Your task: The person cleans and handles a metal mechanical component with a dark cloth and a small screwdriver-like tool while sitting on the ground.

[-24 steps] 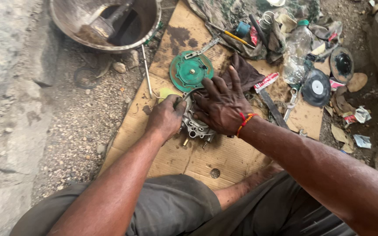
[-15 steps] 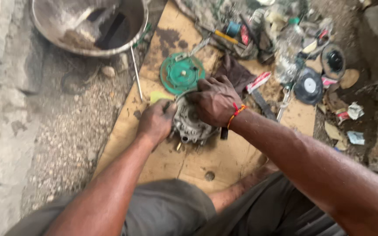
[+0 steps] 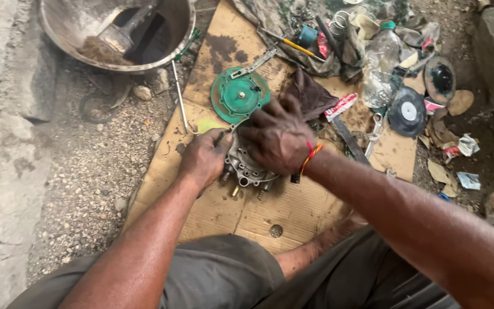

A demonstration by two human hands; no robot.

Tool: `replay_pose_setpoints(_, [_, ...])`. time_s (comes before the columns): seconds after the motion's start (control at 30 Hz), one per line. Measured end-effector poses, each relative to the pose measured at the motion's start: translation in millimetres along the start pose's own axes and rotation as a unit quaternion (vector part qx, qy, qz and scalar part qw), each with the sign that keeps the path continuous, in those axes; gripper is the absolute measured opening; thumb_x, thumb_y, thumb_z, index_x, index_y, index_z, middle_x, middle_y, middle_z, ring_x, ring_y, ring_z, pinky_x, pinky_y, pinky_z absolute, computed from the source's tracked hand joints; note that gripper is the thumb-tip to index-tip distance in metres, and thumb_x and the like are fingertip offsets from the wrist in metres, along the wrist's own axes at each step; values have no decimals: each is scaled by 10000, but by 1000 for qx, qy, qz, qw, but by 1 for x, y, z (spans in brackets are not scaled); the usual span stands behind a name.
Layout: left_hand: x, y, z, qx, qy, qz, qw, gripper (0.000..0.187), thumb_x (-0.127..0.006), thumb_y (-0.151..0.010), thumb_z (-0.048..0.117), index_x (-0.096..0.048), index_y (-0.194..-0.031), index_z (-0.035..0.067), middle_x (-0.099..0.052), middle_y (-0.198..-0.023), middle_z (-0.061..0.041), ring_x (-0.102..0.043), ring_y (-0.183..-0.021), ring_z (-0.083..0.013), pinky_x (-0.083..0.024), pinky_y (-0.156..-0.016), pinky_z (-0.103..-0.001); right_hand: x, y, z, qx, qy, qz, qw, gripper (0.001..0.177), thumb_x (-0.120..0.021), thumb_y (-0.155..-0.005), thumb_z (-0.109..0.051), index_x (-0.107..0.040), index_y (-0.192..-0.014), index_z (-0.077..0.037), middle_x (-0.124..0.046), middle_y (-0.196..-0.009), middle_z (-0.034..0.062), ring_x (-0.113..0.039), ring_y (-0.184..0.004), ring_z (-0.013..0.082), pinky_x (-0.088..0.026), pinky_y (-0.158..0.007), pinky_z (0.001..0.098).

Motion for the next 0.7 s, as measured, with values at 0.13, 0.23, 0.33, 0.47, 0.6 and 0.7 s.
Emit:
replay_pose_setpoints(0.13, [0,3,-2,4,6,4,1000,346,-574,-988,378,-729,-1124,100,-776,-923,-137,-736,-867,-284,-524,-805,-414,-2,4,3,-39,18,-8,999,283,-665,-827,-307,-749,-1066,-183,-633,-1053,49,-521,-1126,316,-311,-1029,595])
replay_pose_setpoints(0.23, [-7,-2,-13,0,0,3,1000,344,-564,-1000,371,-732,-1145,107,-775,-945,-142,-726,-893,-285,-504,-841,-408,-16,5,-4,-122,-26,36,991,278,-660,-785,-264,-762,-1036,-201,-644,-1179,74,-498,-1201,348,-299,-1018,592])
replay_pose_setpoints(0.33, [-11,-13,-19,-63,21,17,998,354,-572,-996,351,-718,-1190,93,-755,-1026,-164,-718,-940,-292,-540,-817,-414,-28,1,-12,-162,-43,24,986,298,-670,-757,-256,-765,-1033,-196,-642,-1171,80,-494,-1232,345,-304,-1030,596])
replay_pose_setpoints(0.47, [-7,-18,-25,-30,6,-20,999,360,-562,-992,350,-717,-1203,102,-762,-1035,-166,-739,-942,-273,-550,-830,-424,-27,1,-27,-44,-96,26,994,349,-688,-771,-287,-734,-1101,-183,-640,-1195,68,-498,-1247,332,-332,-1066,584])
replay_pose_setpoints(0.6, [-3,-7,-12,-45,0,-6,999,352,-559,-1002,360,-718,-1184,104,-772,-989,-170,-739,-937,-283,-535,-846,-432,-12,3,-13,68,6,-17,998,424,-699,-801,-303,-717,-1220,-243,-664,-1199,12,-509,-1226,283,-289,-1057,604])
replay_pose_setpoints(0.7, [-3,-5,-13,-1,-56,-16,998,361,-537,-1006,379,-695,-1157,92,-762,-948,-180,-730,-907,-352,-534,-822,-476,-1,6,8,73,-16,-7,997,399,-708,-878,-335,-686,-1266,-246,-685,-1280,-39,-510,-1261,251,-278,-1065,555])
Point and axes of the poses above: each hand's wrist, its own y-axis away from the middle knuckle, its own x-axis out of the back of the hand, z = x × y, the point moved 4 cm from there along -y, towards the middle knuckle
